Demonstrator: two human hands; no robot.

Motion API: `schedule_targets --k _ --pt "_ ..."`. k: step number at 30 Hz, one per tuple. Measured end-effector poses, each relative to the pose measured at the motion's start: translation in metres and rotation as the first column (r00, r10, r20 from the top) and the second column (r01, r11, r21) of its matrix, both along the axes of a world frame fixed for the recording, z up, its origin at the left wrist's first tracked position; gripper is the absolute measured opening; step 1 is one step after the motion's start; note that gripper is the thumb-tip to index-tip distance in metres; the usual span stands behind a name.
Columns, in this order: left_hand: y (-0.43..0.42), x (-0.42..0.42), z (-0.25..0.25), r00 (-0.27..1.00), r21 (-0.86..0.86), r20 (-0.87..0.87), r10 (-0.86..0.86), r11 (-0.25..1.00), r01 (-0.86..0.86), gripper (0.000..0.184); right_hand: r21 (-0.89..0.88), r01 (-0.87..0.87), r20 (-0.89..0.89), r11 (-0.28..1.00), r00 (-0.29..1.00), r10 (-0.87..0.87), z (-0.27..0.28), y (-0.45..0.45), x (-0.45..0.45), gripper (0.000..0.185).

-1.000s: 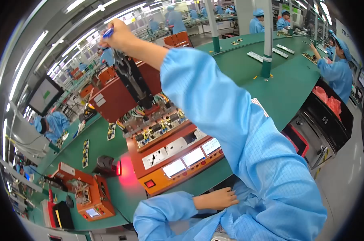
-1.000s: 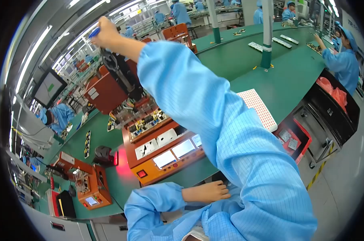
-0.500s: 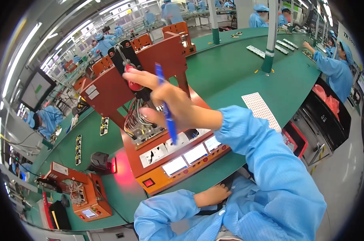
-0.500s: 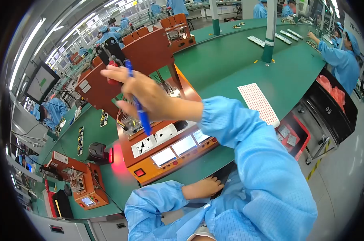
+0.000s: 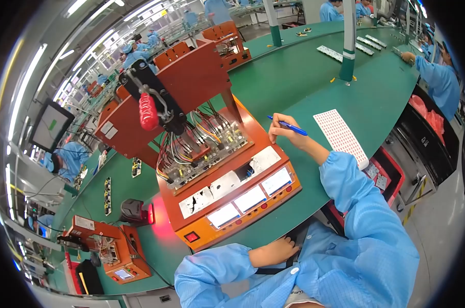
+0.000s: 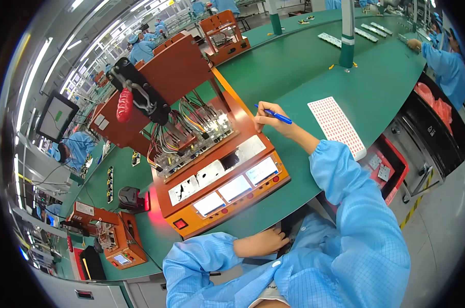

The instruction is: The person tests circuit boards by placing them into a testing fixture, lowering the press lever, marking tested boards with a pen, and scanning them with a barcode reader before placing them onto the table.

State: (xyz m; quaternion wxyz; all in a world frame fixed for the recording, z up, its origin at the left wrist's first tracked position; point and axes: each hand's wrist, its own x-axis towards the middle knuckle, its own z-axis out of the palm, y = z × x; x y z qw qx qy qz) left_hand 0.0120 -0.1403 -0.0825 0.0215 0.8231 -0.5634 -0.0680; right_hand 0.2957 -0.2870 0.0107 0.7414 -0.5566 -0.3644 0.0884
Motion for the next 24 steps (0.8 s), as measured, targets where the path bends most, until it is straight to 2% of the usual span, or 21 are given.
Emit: schedule_targets --k 4,7,9,12,13,15,19,24 --pt "0.000 0.004 0.014 0.998 0.070 -0.032 -0.053 0.996 0.055 0.028 0.092 0.089 -0.235 0.992 0.970 -0.065 -0.011 0.007 -0.010 0.018" --pt "0.001 0.001 0.005 0.998 0.016 -0.038 -0.056 0.998 0.057 0.027 0.136 0.092 -0.212 0.986 0.975 -0.062 -0.014 0.007 -0.010 0.016" --pt "0.001 -0.001 -0.003 0.999 -0.018 -0.053 -0.002 1.000 0.001 0.025 0.081 0.151 -0.166 0.985 0.977 -0.136 -0.017 0.007 -0.009 0.014" --pt "-0.001 -0.003 -0.027 0.995 -0.086 -0.097 0.028 0.996 -0.037 0.020 0.033 0.085 -0.159 0.996 0.984 -0.078 -0.009 0.006 -0.017 0.018" --pt "0.001 -0.002 -0.023 0.998 -0.067 -0.052 0.029 0.997 -0.032 0.019 0.001 0.106 -0.129 0.994 0.986 -0.105 -0.008 0.008 -0.020 0.020" --pt "0.001 -0.003 -0.012 1.000 -0.019 0.021 0.005 1.000 -0.005 0.018 -0.077 0.143 0.051 0.987 0.989 -0.139 -0.008 0.009 -0.023 0.020" --pt "0.002 -0.003 -0.018 0.997 -0.021 0.074 -0.024 0.999 0.026 0.017 -0.136 0.144 0.051 0.980 0.989 -0.138 0.002 0.011 -0.037 0.020" --pt "0.002 0.001 -0.009 0.999 0.019 -0.020 -0.040 0.999 0.041 0.018 -0.113 0.143 0.043 0.983 0.989 -0.139 -0.004 0.011 -0.031 0.021"
